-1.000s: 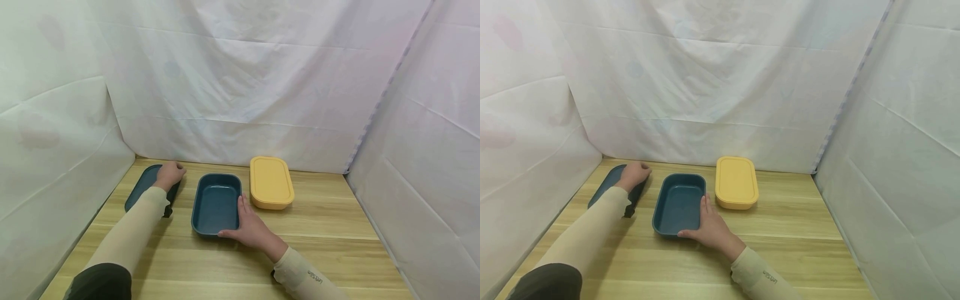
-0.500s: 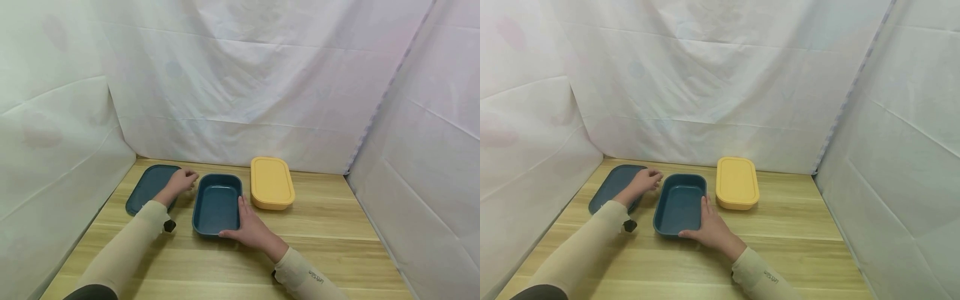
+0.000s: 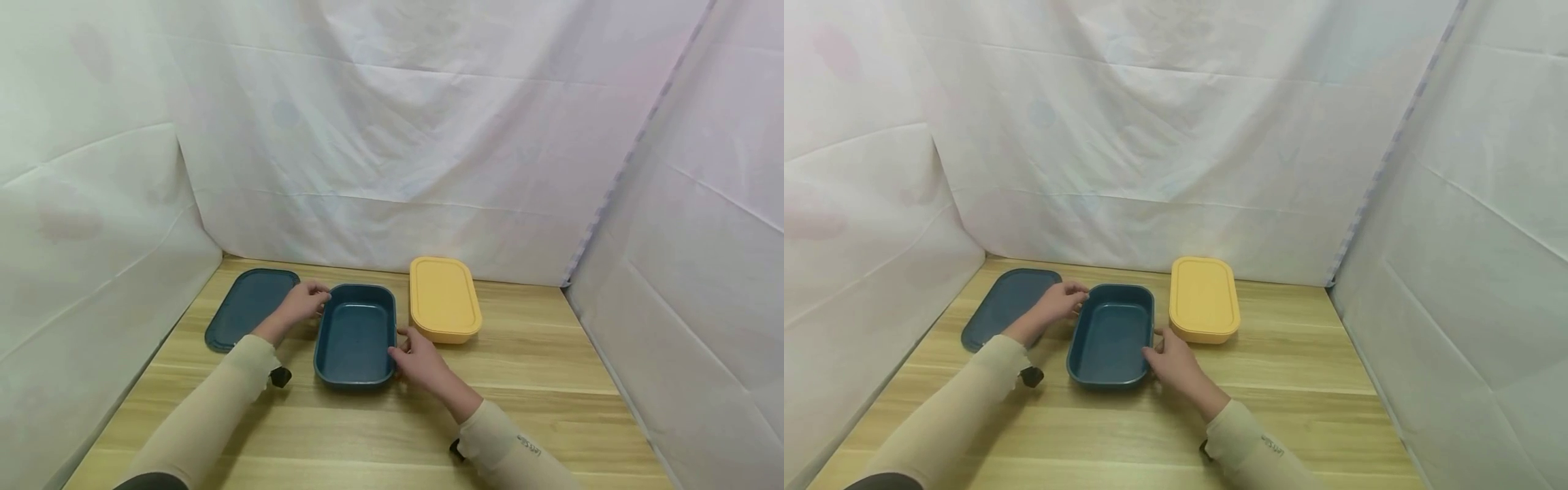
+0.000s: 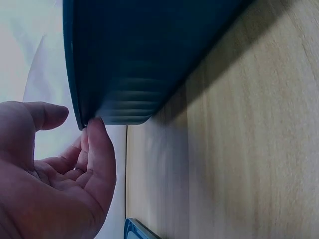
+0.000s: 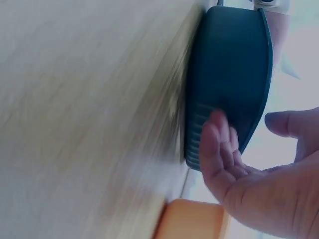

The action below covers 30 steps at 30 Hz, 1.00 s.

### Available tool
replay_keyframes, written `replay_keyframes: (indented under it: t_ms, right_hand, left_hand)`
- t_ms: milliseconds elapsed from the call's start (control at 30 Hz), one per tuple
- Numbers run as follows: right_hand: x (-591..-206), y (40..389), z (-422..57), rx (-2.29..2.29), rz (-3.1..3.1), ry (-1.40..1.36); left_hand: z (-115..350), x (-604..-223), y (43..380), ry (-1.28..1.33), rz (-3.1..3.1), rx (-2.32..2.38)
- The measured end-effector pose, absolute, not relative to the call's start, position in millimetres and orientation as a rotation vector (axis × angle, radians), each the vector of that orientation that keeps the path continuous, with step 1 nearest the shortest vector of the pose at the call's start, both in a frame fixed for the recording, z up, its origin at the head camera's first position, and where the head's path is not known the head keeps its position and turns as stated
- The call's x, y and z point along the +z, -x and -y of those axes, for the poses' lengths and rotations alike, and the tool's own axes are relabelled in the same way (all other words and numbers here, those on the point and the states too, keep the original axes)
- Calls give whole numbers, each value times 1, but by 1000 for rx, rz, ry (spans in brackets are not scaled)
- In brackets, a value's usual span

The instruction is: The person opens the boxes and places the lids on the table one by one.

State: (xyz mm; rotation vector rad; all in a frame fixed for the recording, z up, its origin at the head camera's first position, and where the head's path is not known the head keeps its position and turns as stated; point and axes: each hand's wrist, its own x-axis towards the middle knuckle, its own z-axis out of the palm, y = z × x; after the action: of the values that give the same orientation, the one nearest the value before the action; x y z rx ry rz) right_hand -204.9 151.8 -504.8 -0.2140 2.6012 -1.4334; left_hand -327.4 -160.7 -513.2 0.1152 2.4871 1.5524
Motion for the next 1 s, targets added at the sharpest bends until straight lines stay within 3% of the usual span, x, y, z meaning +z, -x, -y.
replay_keyframes:
  t_ms: [467,1000]
  right_hand:
    - [-509,207,-157,-1782,-2081,107]
    - [-511,213,-156,-1884,-2001,66]
  left_hand:
    - [164,-519,321,-124,-2379,1669]
    - [158,-525,312,-164,-2350,1720]
